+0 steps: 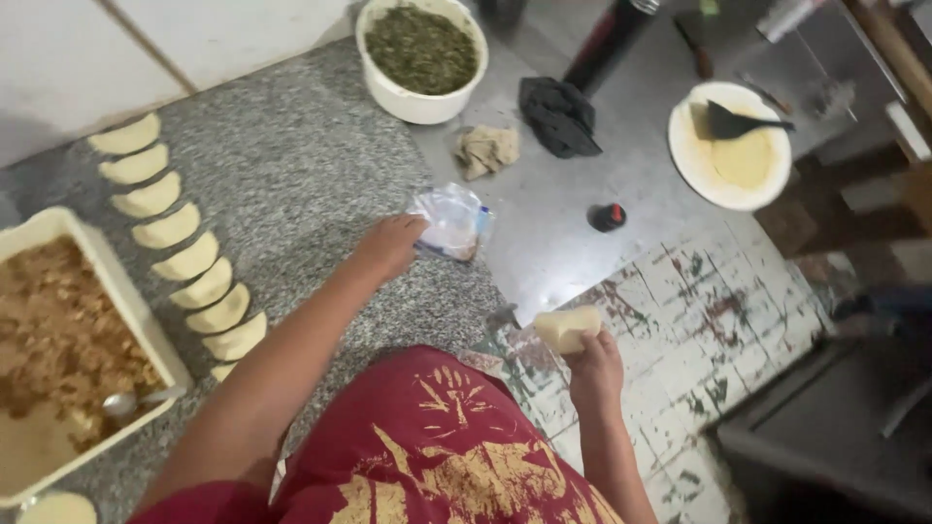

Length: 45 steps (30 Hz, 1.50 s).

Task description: Filling circular dough wrappers with a meat mixture and sealing the edges to form empanadas.

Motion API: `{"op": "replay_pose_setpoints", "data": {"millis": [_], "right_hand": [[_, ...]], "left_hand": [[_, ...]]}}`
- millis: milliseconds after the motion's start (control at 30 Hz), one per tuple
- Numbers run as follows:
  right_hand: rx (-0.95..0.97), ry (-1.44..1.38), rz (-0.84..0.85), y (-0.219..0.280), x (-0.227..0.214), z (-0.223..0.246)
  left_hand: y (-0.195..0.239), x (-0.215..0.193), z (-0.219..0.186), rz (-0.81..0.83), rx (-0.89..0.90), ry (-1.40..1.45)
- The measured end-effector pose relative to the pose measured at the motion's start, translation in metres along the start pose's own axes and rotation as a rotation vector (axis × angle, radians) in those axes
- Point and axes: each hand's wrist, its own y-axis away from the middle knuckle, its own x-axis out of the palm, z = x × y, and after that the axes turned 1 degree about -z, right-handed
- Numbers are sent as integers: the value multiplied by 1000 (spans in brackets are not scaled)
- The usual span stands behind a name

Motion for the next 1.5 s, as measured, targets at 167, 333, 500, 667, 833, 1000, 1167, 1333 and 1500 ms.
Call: {"op": "replay_pose_setpoints", "data": {"millis": [167, 333, 500, 667, 833, 1000, 1167, 1333, 1500], "right_hand": [[-137, 409, 307, -1, 78, 11], [-145, 572, 845, 90, 217, 21], [-256, 672, 1467, 194, 317, -3], [-321, 939, 1511, 242, 357, -82], [-807, 1252, 1580, 292, 403, -137], [-1352, 1783, 1581, 304, 434, -225], [-1426, 2052, 1468, 306, 448, -262], [-1166, 2154, 1525, 338, 467, -237], [-1139, 1901, 1608, 367, 484, -231]], "left_hand": [[104, -34, -7, -128, -222, 550], [184, -12, 12, -349, -317, 1208], [291, -66, 4, -680, -409, 1934], [407, -58, 1, -939, -476, 2371], [495, -57, 21, -1121, -481, 2799], [556, -2, 81, -1353, -633, 2816], [602, 15, 121, -1444, -681, 2575], [620, 21, 150, -1444, -706, 2639], [622, 13, 151, -1524, -856, 2682]]}}
